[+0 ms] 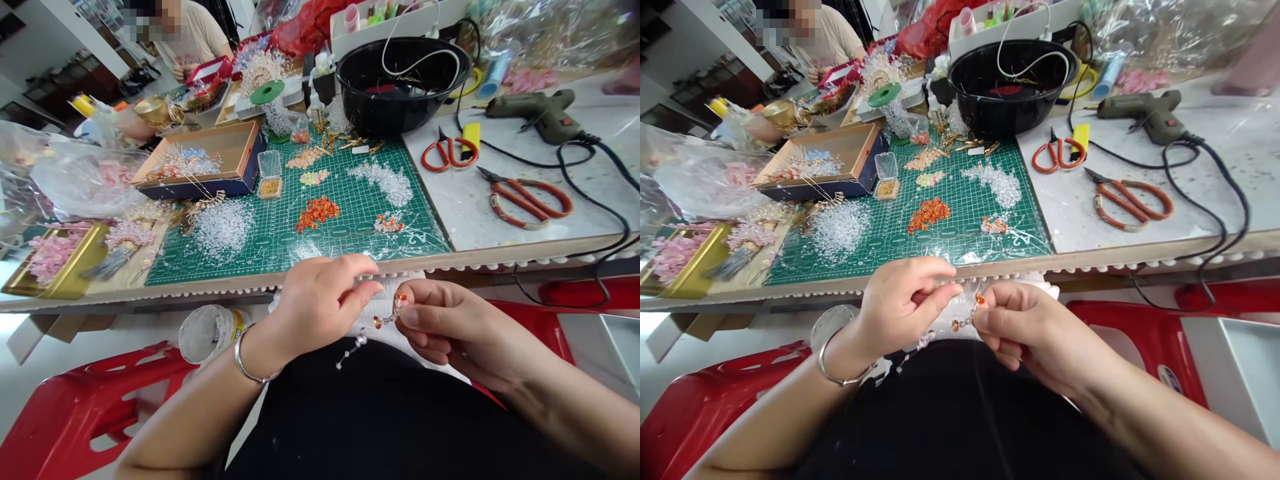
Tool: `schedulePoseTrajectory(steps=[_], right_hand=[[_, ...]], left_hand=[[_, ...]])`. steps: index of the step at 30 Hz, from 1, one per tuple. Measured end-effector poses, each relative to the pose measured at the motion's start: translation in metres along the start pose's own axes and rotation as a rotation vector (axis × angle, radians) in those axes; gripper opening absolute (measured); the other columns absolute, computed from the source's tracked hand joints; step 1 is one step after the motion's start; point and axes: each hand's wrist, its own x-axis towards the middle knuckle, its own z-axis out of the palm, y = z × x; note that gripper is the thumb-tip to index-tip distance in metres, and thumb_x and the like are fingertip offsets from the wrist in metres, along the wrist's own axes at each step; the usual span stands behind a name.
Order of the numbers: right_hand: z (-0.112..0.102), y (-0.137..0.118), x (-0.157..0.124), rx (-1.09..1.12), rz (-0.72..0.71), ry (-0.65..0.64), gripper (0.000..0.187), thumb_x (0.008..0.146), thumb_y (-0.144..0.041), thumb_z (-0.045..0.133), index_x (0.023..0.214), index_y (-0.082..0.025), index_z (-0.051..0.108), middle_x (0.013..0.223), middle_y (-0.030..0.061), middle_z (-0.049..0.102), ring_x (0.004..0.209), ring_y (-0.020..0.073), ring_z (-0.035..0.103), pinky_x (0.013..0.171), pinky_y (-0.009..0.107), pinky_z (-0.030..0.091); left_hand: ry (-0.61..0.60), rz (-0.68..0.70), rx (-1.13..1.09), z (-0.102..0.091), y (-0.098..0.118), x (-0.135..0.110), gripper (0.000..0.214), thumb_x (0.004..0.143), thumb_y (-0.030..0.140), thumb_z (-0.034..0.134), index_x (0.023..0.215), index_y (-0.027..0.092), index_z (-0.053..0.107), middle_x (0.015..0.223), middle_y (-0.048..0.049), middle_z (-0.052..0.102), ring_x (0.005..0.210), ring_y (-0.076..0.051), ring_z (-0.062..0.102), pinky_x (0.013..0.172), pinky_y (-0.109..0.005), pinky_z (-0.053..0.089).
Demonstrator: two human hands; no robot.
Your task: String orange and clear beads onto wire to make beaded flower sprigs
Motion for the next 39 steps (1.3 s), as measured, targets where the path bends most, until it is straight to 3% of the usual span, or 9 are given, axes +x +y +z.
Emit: schedulePoseTrajectory(steps=[4,6,9,15,22,26,33,35,39], right_hand=[[-0.007,0.006,0.005,-0.120,-0.054,0.048,0.023,0.067,-0.025,0.089,0.068,-0.018,0.068,0.054,-0.0043,0.058,0.043,0.0058,0.044,0.043,0.020,0.032],[-0.010,0.010,0.009,-0.167,-0.100,0.090,0.018,0.070,-0.023,0.087,0.069,-0.019,0.070,0.055,-0.0043,0.059,0.045,0.0071,0.046,0.045,0.021,0.033],[-0.010,0.012,0.015,-0.180,-0.178,0.145,0.018,0.070,-0.023,0.087,0.065,-0.020,0.070,0.055,-0.0045,0.056,0.048,0.0083,0.046,0.047,0.023,0.034],[-0.003,0.000,0.013,-0.010,-0.247,0.144,0.026,0.075,-0.039,0.085,0.066,-0.022,0.068,0.053,-0.0047,0.052,0.048,0.0088,0.043,0.048,0.024,0.035],[-0.002,-0.004,0.008,0.144,-0.211,0.051,0.028,0.079,-0.031,0.082,0.063,-0.018,0.063,0.055,-0.0052,0.049,0.046,0.0053,0.037,0.044,0.019,0.033],[-0.004,-0.004,0.007,0.181,-0.165,-0.008,0.026,0.079,-0.030,0.082,0.065,-0.017,0.064,0.056,-0.0052,0.050,0.044,0.0037,0.034,0.041,0.016,0.033],[-0.005,-0.002,-0.004,0.113,-0.008,-0.067,0.029,0.069,-0.035,0.088,0.069,-0.017,0.066,0.052,-0.0032,0.057,0.039,0.0034,0.039,0.039,0.017,0.031],[-0.005,0.000,-0.005,0.060,0.050,-0.082,0.029,0.069,-0.035,0.088,0.068,-0.016,0.065,0.052,-0.0027,0.058,0.039,0.0043,0.043,0.039,0.017,0.032],[-0.004,0.003,-0.002,-0.068,0.131,-0.086,0.025,0.069,-0.032,0.085,0.069,-0.016,0.066,0.052,-0.0033,0.060,0.037,0.0048,0.045,0.038,0.017,0.033]], left_hand=[[-0.345,-0.098,0.094,-0.021,0.005,0.017,0.012,0.093,0.021,0.062,0.084,0.022,0.069,0.068,0.0069,0.067,0.062,-0.010,0.058,0.057,-0.025,0.036],[-0.395,-0.183,0.130,-0.024,0.015,0.023,0.017,0.092,0.019,0.061,0.078,0.022,0.069,0.067,0.0067,0.067,0.062,-0.011,0.059,0.055,-0.026,0.034],[-0.339,-0.078,0.196,-0.017,0.032,0.022,0.020,0.094,0.019,0.055,0.078,0.018,0.067,0.065,0.0024,0.064,0.058,-0.013,0.056,0.053,-0.030,0.033],[-0.079,0.420,0.443,0.006,0.039,0.001,0.014,0.091,0.010,0.054,0.087,0.012,0.068,0.057,0.0009,0.053,0.052,-0.014,0.045,0.048,-0.033,0.027],[-0.010,0.498,0.414,0.015,0.011,-0.014,0.014,0.092,0.012,0.057,0.101,0.008,0.067,0.058,0.0024,0.055,0.053,-0.014,0.047,0.050,-0.031,0.030],[0.049,0.416,0.295,0.024,0.002,-0.022,0.017,0.094,0.012,0.055,0.109,0.009,0.063,0.062,0.0010,0.062,0.054,-0.015,0.053,0.052,-0.030,0.036],[-0.039,-0.174,-0.292,0.038,-0.006,-0.029,0.013,0.099,0.032,0.057,0.101,0.019,0.057,0.075,0.0008,0.069,0.060,-0.011,0.064,0.057,-0.022,0.048],[-0.058,-0.180,-0.291,0.035,-0.010,-0.026,0.019,0.097,0.036,0.060,0.105,0.019,0.057,0.076,0.0007,0.068,0.060,-0.011,0.062,0.057,-0.022,0.049],[-0.143,0.058,-0.068,0.019,-0.016,-0.009,0.018,0.099,0.035,0.057,0.104,0.017,0.057,0.071,0.0021,0.066,0.063,-0.013,0.060,0.063,-0.026,0.046]])
